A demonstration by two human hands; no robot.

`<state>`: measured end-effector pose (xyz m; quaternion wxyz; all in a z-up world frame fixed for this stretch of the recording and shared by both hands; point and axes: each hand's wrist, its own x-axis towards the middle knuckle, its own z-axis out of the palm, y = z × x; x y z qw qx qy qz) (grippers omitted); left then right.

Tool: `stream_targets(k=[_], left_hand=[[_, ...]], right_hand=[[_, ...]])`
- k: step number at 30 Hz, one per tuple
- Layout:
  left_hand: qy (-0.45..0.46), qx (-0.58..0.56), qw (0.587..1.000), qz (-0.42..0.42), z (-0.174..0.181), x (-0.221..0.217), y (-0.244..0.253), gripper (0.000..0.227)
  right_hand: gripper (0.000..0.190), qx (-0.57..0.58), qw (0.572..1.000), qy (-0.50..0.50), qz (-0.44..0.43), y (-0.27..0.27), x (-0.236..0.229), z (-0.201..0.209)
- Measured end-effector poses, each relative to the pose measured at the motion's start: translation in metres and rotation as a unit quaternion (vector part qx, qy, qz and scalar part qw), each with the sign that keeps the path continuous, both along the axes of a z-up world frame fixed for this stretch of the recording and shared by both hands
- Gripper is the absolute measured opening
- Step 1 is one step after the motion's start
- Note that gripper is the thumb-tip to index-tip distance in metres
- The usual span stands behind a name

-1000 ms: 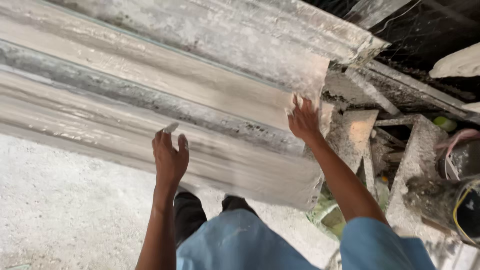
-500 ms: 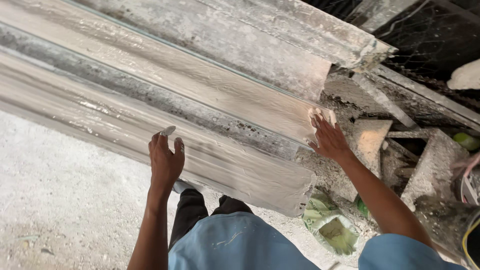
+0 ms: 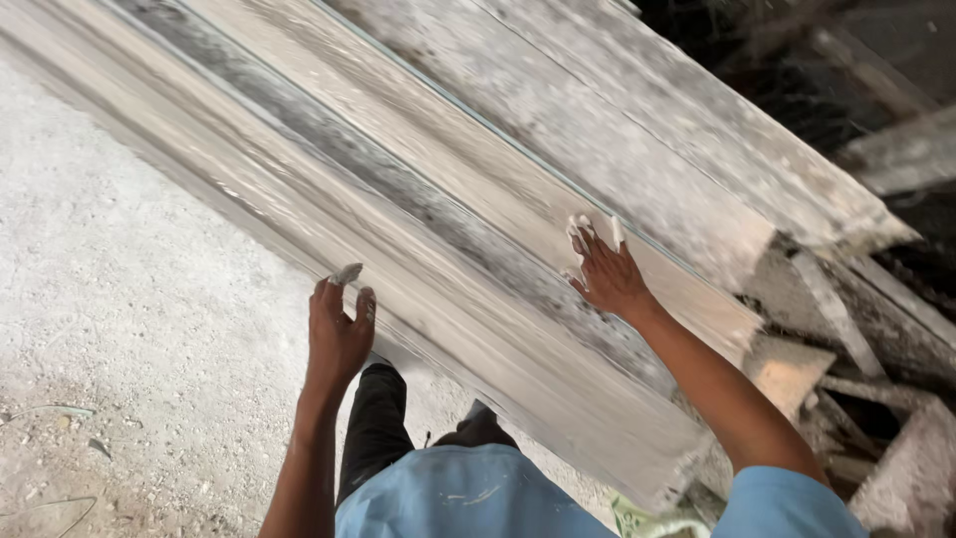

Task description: The person spreads a white plaster-like substance onto a long, grooved metal or plastic profile using their hands. They repeatedly smooth the material along the length of the profile, occasionally dipping their hands into a bucket of the mixture to replenish it.

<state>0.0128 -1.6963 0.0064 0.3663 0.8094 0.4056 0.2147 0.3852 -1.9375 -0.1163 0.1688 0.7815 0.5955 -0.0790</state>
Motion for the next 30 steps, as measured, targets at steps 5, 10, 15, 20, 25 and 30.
stream_targets(k=[5, 10, 15, 20, 25, 30], left_hand=[[-0.038, -0.035, 0.998, 0.028, -0.016, -0.038, 0.101, 0.037], [-0.089, -0.022, 0.995, 0.035, -0.024, -0.069, 0.242, 0.035], [-0.06, 0.007, 0.997, 0.047, -0.006, -0.12, 0.362, 0.035], [-0.053, 0.052, 0.994, 0.086, 0.01, -0.155, 0.474, 0.036], [-0.054, -0.004, 0.993, 0.104, 0.004, -0.175, 0.594, 0.035], [-0.063, -0.035, 0.991, 0.117, -0.01, -0.179, 0.751, 0.036]], right_hand=[[0.071, 0.019, 0.998, -0.039, 0.052, 0.164, -0.025, -0.007], [0.071, 0.076, 0.997, 0.03, 0.016, 0.345, -0.041, -0.015], [0.073, 0.104, 0.993, -0.01, 0.052, 0.519, -0.082, -0.014], [0.075, 0.117, 0.992, 0.015, 0.044, 0.676, -0.109, -0.006], [0.073, 0.128, 0.989, -0.019, 0.074, 0.824, -0.127, -0.009], [0.075, 0.103, 0.992, -0.009, 0.071, 1.004, -0.147, -0.012]])
